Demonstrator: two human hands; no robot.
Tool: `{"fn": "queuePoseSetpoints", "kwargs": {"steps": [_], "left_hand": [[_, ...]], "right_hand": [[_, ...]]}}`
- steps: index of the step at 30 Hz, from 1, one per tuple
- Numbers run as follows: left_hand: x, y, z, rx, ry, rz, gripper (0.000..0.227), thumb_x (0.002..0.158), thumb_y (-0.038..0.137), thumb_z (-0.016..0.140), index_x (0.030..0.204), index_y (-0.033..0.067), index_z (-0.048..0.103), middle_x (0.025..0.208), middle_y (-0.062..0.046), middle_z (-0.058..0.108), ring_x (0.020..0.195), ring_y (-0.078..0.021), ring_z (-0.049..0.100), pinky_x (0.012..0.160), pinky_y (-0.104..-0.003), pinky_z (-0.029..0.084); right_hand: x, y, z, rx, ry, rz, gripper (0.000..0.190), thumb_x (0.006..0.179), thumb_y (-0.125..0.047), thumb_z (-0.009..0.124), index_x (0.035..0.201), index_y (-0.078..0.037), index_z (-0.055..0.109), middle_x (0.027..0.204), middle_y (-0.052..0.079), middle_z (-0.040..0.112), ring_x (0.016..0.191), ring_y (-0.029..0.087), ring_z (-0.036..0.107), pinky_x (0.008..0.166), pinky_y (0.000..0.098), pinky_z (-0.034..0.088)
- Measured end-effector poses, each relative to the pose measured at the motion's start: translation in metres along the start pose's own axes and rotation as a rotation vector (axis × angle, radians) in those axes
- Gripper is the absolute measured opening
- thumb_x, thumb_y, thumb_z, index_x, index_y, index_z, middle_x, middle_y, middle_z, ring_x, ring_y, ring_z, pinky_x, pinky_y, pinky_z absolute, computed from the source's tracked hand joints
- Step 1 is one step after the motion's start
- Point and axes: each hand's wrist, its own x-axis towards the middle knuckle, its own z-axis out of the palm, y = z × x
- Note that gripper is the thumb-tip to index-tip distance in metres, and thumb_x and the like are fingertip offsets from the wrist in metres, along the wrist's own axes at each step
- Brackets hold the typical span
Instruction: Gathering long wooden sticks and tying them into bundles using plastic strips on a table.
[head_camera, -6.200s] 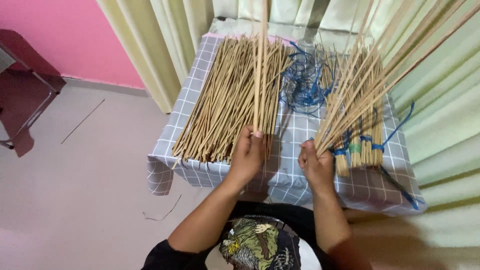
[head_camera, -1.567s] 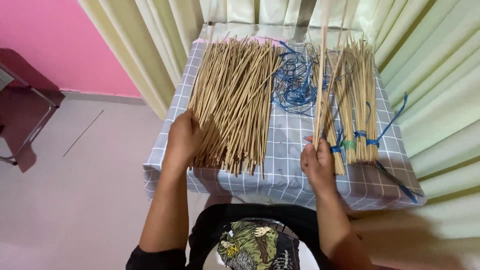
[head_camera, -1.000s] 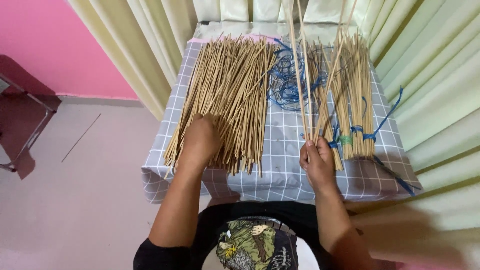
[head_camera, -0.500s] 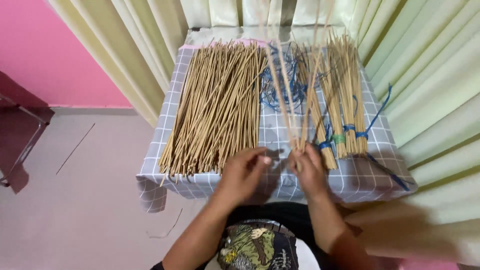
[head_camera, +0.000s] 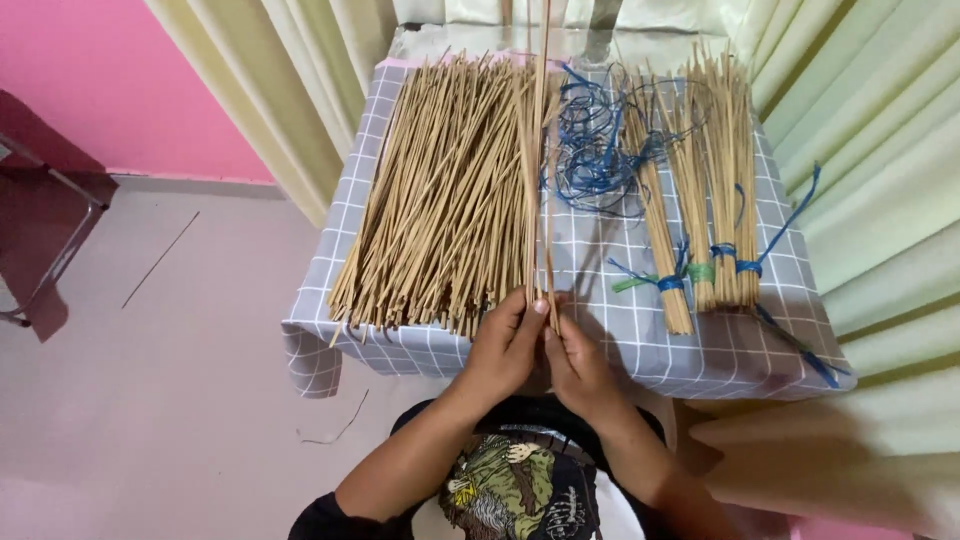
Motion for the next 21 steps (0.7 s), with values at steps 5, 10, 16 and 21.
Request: {"fn": "queuePoseSetpoints", "kwargs": {"steps": [5,10,16,21], "left_hand": [[-0.001,0.049,-0.001,0.119,0.089,-0.031,0.033,0.107,0.020,0.043,0.099,-0.0012,0.067,0.073,-0.016,0.067,0.071,-0.0243,0.059,0.072,-0.044,0.053],[0.010,0.033,-0.092,0.386,0.272,0.078,0.038,0.110,0.025,0.039,0.111,-0.0029,0.066,0.081,-0.024,0.066,0.074,-0.0332,0.064,0.072,-0.047,0.053],[0.060,0.030,-0.196,0.949,0.275,-0.205,0.035,0.105,0.014,0.043,0.128,-0.0071,0.060,0.105,-0.038,0.068,0.105,-0.0591,0.063,0.089,-0.065,0.049],[0.087,-0.027,-0.216,1.158,0.137,-0.420,0.052,0.092,0.017,0.053,0.138,-0.0093,0.055,0.112,-0.033,0.069,0.110,-0.0513,0.067,0.095,-0.060,0.052]], "right_hand": [[0.005,-0.035,-0.001,-0.697,-0.004,-0.109,0.021,0.102,-0.025,0.058,0.093,-0.008,0.067,0.071,0.018,0.065,0.065,0.041,0.070,0.056,0.0490,0.053],[0.017,-0.023,-0.036,-0.363,0.109,-0.028,0.023,0.106,-0.015,0.045,0.112,0.000,0.062,0.062,0.007,0.058,0.053,0.021,0.059,0.055,0.0343,0.050],[0.058,-0.025,-0.051,-0.404,0.093,-0.080,0.056,0.105,-0.005,0.036,0.156,0.011,0.020,0.075,0.017,0.060,0.067,0.027,0.058,0.068,0.0396,0.047],[0.089,-0.115,-0.008,-0.828,-0.042,0.308,0.070,0.101,-0.018,0.036,0.167,-0.013,0.012,0.137,0.038,0.050,0.113,0.057,0.061,0.093,0.0662,0.047]]}}
